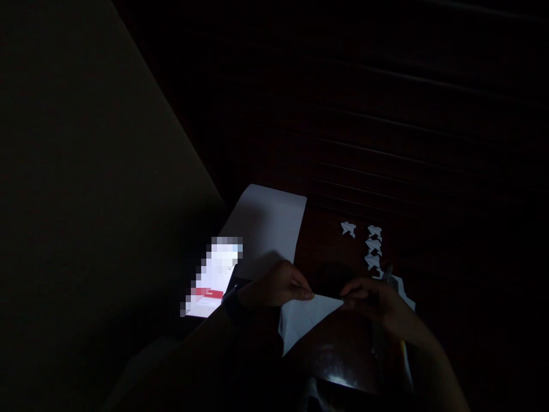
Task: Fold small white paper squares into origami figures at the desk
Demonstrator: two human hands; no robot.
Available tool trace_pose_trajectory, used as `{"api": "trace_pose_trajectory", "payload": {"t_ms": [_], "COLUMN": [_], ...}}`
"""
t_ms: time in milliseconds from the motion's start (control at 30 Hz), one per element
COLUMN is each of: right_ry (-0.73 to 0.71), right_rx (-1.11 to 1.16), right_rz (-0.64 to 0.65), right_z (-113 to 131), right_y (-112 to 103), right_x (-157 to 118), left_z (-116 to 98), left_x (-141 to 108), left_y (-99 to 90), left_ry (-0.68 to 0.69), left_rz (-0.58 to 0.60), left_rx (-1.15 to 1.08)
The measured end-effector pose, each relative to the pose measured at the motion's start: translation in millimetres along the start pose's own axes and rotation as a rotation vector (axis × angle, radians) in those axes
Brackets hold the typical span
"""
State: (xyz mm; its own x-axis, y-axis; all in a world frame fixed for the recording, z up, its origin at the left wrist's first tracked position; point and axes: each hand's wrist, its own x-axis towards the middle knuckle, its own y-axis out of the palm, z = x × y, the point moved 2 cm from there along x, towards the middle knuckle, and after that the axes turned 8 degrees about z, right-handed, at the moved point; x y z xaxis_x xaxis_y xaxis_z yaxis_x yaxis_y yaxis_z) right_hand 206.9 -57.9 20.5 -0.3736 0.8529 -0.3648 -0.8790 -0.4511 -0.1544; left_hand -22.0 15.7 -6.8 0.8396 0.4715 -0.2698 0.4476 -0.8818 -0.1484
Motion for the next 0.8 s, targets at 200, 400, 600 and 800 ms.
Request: {"api": "trace_pose_trajectory", "payload": {"t_ms": [200, 400, 600, 800], "right_ry": [-0.066, -0.098, -0.076, -0.053], "right_rx": [0.226, 0.382, 0.441, 0.380], "right_rz": [-0.273, -0.271, -0.328, -0.457], "right_z": [-1.5, -3.6, -14.4, -16.6], "right_y": [-1.6, 37.4, 37.7, 34.7], "right_x": [6.2, 30.7, 36.5, 38.3], "left_z": [-2.5, -5.5, -6.8, -8.4], "left_x": [-0.8, 3.2, 4.8, 5.1], "left_y": [-10.1, -4.6, -0.3, 5.9], "left_ry": [0.017, 0.028, 0.115, 0.158], "left_rz": [-0.197, -0.263, -0.221, -0.124], "left_rx": [-0.053, -0.283, -0.426, -0.460]}}
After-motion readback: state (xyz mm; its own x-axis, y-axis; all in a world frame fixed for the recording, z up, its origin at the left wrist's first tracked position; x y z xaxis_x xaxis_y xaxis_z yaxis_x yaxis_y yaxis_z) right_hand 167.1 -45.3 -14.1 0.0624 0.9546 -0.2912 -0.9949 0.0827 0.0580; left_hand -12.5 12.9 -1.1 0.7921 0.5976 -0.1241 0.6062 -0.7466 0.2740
